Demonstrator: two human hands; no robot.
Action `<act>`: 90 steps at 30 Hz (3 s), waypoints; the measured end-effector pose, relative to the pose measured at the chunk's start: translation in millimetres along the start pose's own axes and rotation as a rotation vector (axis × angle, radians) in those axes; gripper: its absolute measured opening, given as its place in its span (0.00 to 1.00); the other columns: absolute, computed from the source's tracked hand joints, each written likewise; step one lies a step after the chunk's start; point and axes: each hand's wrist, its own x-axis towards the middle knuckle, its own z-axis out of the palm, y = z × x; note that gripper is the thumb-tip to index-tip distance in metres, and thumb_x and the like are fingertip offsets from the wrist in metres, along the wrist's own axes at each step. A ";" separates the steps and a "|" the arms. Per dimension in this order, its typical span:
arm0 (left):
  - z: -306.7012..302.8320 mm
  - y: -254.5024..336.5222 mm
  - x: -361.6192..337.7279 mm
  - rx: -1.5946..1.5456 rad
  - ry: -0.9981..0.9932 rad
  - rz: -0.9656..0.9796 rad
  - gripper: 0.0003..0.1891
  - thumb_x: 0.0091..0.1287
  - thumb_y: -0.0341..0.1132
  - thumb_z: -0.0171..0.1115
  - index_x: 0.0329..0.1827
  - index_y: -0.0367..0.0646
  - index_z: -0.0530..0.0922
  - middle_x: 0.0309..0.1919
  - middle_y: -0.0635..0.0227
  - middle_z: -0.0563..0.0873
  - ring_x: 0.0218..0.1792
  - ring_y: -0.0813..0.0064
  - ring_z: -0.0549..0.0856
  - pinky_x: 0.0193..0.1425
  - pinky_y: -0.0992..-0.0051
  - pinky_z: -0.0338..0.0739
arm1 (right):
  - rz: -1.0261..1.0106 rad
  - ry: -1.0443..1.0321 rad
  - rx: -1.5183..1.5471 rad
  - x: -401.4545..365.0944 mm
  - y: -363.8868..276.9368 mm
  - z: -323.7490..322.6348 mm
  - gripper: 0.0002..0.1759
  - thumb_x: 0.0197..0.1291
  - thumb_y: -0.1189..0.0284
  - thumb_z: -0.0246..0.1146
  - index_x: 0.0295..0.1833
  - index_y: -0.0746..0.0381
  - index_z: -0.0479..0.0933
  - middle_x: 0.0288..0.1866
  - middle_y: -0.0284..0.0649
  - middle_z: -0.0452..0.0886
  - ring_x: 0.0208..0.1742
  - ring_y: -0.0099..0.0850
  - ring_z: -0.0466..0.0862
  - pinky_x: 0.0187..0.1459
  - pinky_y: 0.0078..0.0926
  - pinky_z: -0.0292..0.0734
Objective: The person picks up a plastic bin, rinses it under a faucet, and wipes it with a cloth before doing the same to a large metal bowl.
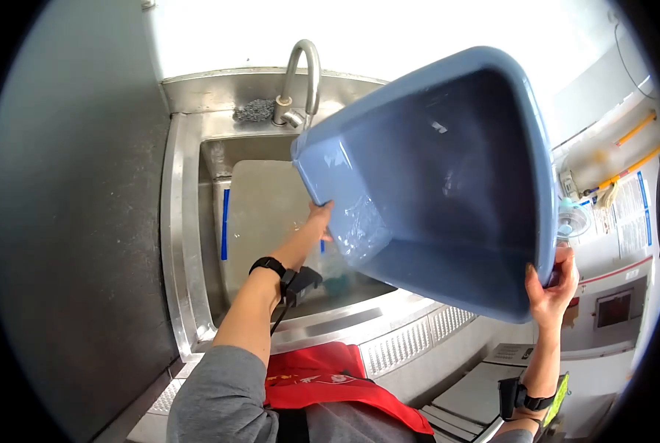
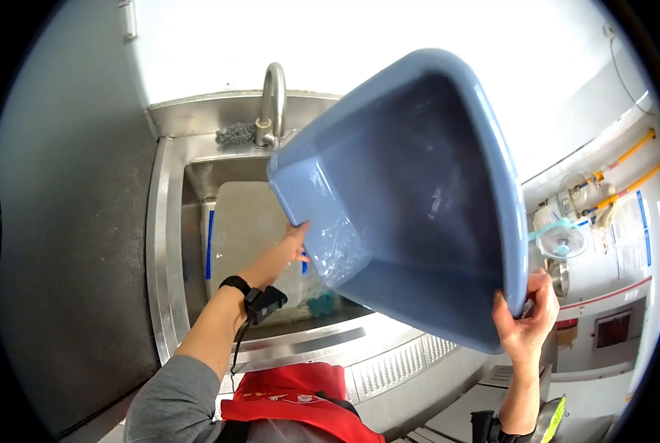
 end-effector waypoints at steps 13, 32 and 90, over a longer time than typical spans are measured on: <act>-139.4 -101.0 -20.9 0.030 -0.035 -0.195 0.40 0.58 0.51 0.64 0.70 0.49 0.55 0.68 0.57 0.59 0.65 0.50 0.64 0.56 0.41 0.69 | -0.590 -0.326 -0.092 34.0 -17.9 54.7 0.16 0.42 0.73 0.66 0.35 0.59 0.67 0.28 0.37 0.68 0.23 0.36 0.75 0.22 0.32 0.71; -142.4 19.2 -308.4 1.087 0.823 0.349 0.25 0.51 0.56 0.69 0.25 0.37 0.80 0.24 0.59 0.83 0.28 0.63 0.82 0.41 0.68 0.76 | -0.739 -0.058 0.305 94.3 8.1 137.5 0.19 0.40 0.74 0.68 0.38 0.56 0.67 0.30 0.35 0.73 0.32 0.39 0.78 0.25 0.35 0.72; -80.0 154.7 -396.5 0.830 1.026 0.478 0.05 0.51 0.26 0.58 0.30 0.35 0.74 0.20 0.75 0.74 0.23 0.85 0.70 0.29 0.81 0.66 | 0.020 -1.995 1.232 21.6 102.5 458.9 0.17 0.53 0.65 0.69 0.46 0.63 0.80 0.40 0.30 0.82 0.45 0.20 0.77 0.50 0.19 0.70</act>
